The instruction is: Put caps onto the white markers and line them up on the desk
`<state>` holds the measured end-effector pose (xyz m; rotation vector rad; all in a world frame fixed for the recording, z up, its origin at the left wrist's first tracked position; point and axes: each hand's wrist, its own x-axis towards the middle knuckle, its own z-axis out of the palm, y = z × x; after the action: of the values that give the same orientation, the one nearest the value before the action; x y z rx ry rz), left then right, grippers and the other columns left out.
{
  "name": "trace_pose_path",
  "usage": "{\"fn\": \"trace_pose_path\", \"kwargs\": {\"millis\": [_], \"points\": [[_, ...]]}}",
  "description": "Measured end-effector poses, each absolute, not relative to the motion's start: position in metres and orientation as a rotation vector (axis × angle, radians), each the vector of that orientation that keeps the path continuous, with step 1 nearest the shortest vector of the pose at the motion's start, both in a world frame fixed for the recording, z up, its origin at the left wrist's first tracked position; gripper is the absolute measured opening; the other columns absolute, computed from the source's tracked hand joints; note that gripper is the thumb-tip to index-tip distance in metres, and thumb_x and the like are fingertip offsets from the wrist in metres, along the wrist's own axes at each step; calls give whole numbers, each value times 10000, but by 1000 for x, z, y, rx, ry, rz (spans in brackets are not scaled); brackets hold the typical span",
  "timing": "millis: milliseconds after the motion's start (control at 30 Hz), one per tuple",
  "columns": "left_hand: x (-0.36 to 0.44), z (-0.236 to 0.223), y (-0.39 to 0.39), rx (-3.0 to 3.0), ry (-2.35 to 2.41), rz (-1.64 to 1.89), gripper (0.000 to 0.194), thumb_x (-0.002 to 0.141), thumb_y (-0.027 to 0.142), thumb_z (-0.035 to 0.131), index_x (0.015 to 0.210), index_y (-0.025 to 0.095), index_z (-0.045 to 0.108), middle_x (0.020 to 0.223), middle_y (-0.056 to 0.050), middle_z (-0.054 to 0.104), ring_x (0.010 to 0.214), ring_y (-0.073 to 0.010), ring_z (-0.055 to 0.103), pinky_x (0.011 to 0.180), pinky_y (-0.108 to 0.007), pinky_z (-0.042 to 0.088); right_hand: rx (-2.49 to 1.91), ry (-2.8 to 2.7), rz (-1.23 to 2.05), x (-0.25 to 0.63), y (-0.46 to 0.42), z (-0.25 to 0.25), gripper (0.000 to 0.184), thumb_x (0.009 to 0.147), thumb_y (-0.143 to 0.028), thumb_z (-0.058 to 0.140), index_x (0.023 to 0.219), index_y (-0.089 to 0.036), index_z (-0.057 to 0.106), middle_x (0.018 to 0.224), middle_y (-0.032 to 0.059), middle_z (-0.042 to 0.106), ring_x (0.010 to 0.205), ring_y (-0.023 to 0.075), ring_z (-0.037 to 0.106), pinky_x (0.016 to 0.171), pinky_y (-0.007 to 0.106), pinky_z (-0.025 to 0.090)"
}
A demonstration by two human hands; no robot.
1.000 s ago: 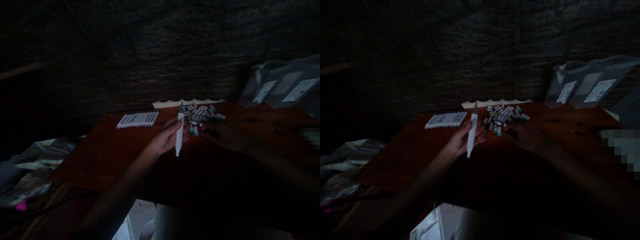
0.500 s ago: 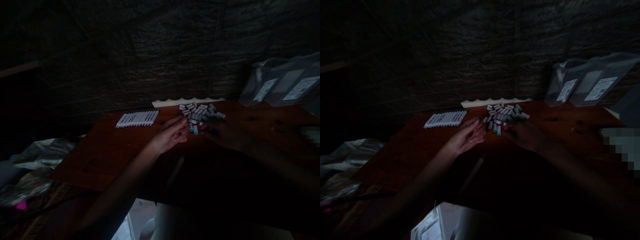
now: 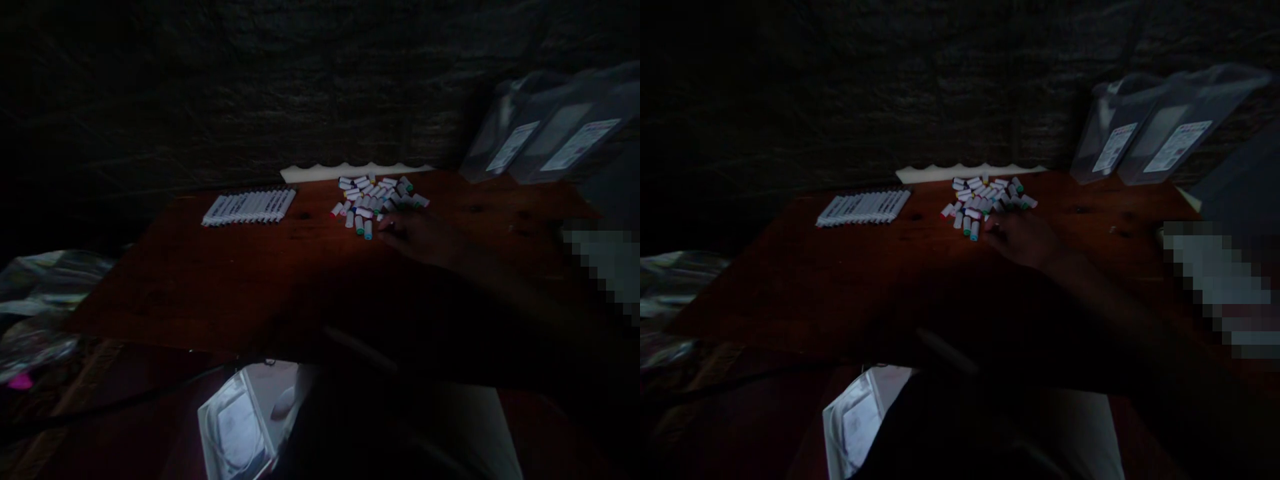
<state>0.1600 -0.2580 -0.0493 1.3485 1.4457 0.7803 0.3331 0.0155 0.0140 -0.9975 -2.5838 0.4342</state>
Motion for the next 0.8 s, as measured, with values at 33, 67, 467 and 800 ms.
{"fn": "trace_pose_path", "kwargs": {"millis": [33, 67, 467, 800], "points": [[170, -53, -264, 1318, 1428, 762, 267, 931, 372, 546, 1173, 274, 603, 1250, -95, 585, 1065, -214, 581, 852, -394, 547, -1010, -2578, 430, 333, 16, 14, 203, 900, -338, 544, 999, -222, 678, 888, 36, 712, 803, 184, 633, 707, 303, 460], [180, -54, -268, 1306, 1420, 751, 254, 931, 364, 550, 1163, 278, 608, 1248, -91, 587, 1067, -211, 582, 855, -386, 543, -1018, -2568, 435, 332, 16, 14, 203, 898, -345, 547, 991, -222, 679, 881, 33, 711, 793, 180, 631, 699, 298, 455], [189, -5, -253, 1307, 1421, 843, 338, 929, 347, 562, 1215, 168, 572, 1234, -99, 582, 1045, -220, 602, 879, -423, 531, -1003, -2548, 520, 333, 16, 16, 197, 910, -337, 541, 957, -210, 684, 899, 38, 713, 780, 166, 630, 693, 287, 442], [138, 49, -185, 1815, 1980, 935, 315, 903, 370, 564, 1191, 250, 608, 1179, -60, 665, 1088, -252, 617, 1007, -440, 464, -985, -2555, 550, 334, 17, 15, 207, 924, -340, 510, 969, -221, 672, 940, 47, 714, 845, 185, 646, 742, 309, 462]]}}
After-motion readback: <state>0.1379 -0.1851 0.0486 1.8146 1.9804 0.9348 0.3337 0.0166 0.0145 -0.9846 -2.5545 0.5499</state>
